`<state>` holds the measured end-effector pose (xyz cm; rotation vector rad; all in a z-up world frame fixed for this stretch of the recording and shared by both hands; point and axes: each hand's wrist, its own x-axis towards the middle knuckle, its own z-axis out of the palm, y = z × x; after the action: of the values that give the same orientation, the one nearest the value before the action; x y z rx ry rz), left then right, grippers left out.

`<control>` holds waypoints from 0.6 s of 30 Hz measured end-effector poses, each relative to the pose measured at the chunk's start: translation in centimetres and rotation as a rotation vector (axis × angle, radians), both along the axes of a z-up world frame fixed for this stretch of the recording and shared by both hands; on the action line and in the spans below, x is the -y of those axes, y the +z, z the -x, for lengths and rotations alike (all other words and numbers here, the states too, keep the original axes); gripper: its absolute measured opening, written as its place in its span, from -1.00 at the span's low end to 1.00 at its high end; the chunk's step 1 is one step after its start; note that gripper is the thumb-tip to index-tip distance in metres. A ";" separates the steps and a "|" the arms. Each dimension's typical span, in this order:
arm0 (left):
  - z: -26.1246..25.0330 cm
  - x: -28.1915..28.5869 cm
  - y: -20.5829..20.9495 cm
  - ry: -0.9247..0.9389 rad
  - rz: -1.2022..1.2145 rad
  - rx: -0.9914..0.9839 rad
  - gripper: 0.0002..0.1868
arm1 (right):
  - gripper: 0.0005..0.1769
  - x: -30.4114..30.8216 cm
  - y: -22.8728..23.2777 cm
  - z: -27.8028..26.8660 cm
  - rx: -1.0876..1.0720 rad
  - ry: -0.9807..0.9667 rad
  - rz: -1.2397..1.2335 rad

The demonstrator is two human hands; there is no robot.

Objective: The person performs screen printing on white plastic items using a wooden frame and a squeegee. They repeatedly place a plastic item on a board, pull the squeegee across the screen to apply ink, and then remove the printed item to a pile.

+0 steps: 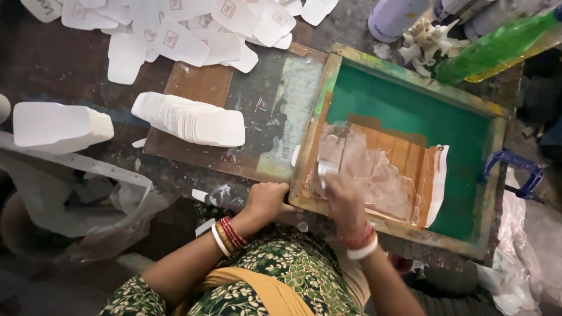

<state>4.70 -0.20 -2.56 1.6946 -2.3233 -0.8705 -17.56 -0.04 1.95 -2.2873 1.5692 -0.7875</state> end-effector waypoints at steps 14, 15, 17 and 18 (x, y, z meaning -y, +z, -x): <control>1.8 4.2 4.9 -0.256 -0.041 -0.921 -0.60 | -0.64 -13.3 4.0 8.8 0.236 -0.193 0.283; 1.8 5.7 4.3 -0.162 0.197 -0.449 -0.59 | -0.65 -13.7 5.1 9.9 0.238 -0.199 0.297; 2.2 8.3 1.7 -0.054 0.432 0.041 -0.54 | -0.67 -15.0 5.4 11.4 0.250 -0.207 0.337; 2.7 9.0 -0.3 -0.026 0.521 -0.016 -0.56 | -0.68 -16.4 4.8 11.8 0.258 -0.212 0.355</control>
<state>2.05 -9.20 -2.84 1.4261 -2.2934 -0.2389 -29.37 16.32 6.75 -2.1458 1.6752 -1.4570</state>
